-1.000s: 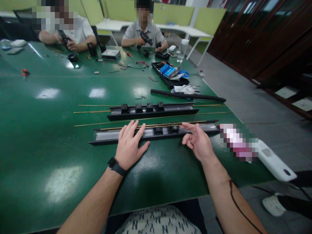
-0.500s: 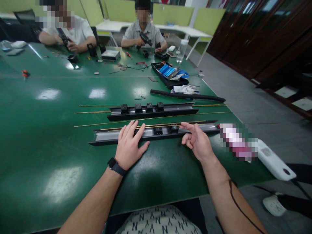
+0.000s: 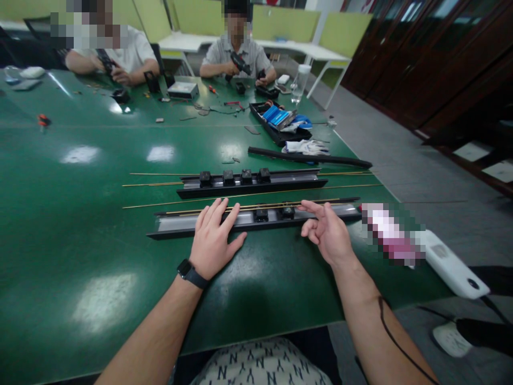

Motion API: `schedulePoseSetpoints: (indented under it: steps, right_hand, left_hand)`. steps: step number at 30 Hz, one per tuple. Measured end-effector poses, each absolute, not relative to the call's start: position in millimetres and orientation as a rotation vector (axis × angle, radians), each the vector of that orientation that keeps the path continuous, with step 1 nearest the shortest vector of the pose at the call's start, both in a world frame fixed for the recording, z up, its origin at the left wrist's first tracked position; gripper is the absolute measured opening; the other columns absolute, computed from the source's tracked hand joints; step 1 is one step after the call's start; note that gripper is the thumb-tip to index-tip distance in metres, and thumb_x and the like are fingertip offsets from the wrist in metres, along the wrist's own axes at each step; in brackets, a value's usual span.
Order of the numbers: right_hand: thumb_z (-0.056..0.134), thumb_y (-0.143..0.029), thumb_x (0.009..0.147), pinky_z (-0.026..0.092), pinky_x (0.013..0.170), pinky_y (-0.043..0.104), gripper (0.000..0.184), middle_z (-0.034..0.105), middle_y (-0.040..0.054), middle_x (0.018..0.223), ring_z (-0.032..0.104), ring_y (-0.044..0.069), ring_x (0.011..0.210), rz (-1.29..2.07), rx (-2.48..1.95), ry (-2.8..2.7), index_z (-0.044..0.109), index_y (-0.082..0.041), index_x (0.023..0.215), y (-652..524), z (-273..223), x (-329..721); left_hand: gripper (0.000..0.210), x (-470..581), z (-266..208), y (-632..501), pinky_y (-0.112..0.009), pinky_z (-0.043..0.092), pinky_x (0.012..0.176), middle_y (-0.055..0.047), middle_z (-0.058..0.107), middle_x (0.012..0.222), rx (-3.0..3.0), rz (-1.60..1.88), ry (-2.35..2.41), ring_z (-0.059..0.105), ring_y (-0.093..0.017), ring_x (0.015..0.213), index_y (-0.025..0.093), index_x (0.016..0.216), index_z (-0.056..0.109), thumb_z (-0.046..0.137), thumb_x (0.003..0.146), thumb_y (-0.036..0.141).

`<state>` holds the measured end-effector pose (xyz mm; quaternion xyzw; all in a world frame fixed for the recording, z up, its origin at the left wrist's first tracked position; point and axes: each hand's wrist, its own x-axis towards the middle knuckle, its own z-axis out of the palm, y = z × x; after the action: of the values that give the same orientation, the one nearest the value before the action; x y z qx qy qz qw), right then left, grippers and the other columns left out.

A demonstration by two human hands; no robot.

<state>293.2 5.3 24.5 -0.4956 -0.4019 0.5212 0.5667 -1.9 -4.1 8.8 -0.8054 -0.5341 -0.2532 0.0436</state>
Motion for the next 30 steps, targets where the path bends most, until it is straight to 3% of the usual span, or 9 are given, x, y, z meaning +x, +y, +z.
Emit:
schedulePoseSetpoints:
  steps: [30]
  right_hand:
    - [0.057,-0.064,0.097,0.023,0.033,0.02,0.052,0.074,0.0146,0.122,0.064,0.009,0.052,1.253,-1.135,-0.938,0.077,-0.019,0.115,5.9,21.5,293.1]
  left_hand:
    - [0.065,-1.7,8.8,-3.9,-0.055,0.027,0.128,-0.016,0.046,0.162,-2.461,-0.79,-1.628,0.038,-0.034,0.155,0.023,0.155,0.05,0.064,0.095,0.043]
